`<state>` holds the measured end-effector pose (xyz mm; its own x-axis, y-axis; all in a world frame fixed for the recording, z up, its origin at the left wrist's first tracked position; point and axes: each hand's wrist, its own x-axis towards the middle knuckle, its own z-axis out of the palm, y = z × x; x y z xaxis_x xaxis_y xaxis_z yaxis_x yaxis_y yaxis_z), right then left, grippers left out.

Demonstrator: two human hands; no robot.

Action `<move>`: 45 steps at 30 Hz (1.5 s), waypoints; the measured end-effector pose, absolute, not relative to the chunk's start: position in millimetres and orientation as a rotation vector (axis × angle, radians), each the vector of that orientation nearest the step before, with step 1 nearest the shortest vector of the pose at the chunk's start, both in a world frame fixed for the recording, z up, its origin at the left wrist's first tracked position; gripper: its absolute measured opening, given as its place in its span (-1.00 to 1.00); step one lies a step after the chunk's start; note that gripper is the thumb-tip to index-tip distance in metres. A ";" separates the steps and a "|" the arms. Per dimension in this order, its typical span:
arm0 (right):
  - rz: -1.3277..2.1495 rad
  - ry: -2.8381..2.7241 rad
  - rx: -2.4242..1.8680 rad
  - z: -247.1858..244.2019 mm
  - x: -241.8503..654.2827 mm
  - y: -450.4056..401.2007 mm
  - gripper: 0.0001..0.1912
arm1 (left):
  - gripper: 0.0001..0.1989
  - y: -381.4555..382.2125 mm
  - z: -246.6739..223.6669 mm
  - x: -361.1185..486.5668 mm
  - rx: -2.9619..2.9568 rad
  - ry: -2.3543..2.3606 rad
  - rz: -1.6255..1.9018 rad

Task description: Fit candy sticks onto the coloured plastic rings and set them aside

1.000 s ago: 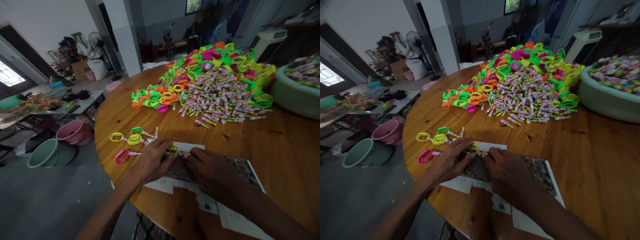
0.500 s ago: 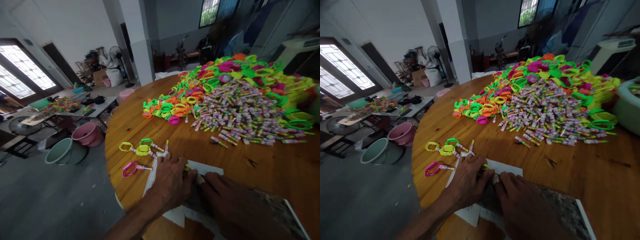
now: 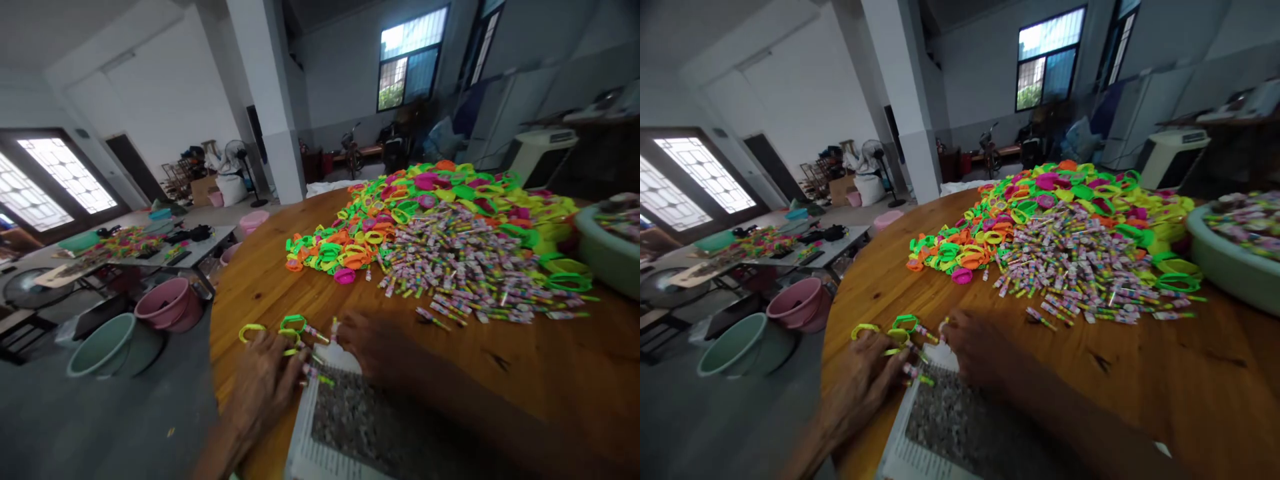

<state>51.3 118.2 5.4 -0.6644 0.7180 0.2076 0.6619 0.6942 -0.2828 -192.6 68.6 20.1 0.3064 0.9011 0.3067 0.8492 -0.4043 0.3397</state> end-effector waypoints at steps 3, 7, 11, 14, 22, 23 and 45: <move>0.179 -2.705 -0.987 -5.4 35.5 137.6 -0.79 | -0.77 88.0 25.5 -214.2 2.551 1.718 0.595; 0.119 -2.712 -0.959 -21.0 36.2 138.8 -0.69 | -0.76 140.3 32.9 -196.5 2.641 1.642 0.569; 0.140 -2.744 -1.146 -16.6 47.3 132.5 -0.66 | -0.67 208.9 34.5 -146.2 2.641 1.495 0.387; 0.150 -2.729 -1.286 -3.8 59.5 126.6 -0.65 | -0.75 246.0 29.8 -112.5 2.648 1.471 0.271; 0.397 -2.377 -1.310 7.8 107.8 97.3 -0.73 | -0.80 248.2 20.0 -98.9 2.633 1.465 0.207; 0.437 -2.329 -1.286 6.7 111.9 91.7 -0.72 | -0.80 237.3 21.3 -103.1 2.643 1.423 0.241; 0.275 -2.187 -1.272 -12.6 91.5 14.4 -0.78 | -0.79 61.9 19.2 -128.7 2.798 0.905 0.503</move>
<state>91.5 14.4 -12.6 -0.3709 0.8454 0.3843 0.7241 0.5224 -0.4503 -128.7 61.9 19.2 0.7606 0.5922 0.2662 0.5389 -0.8045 0.2498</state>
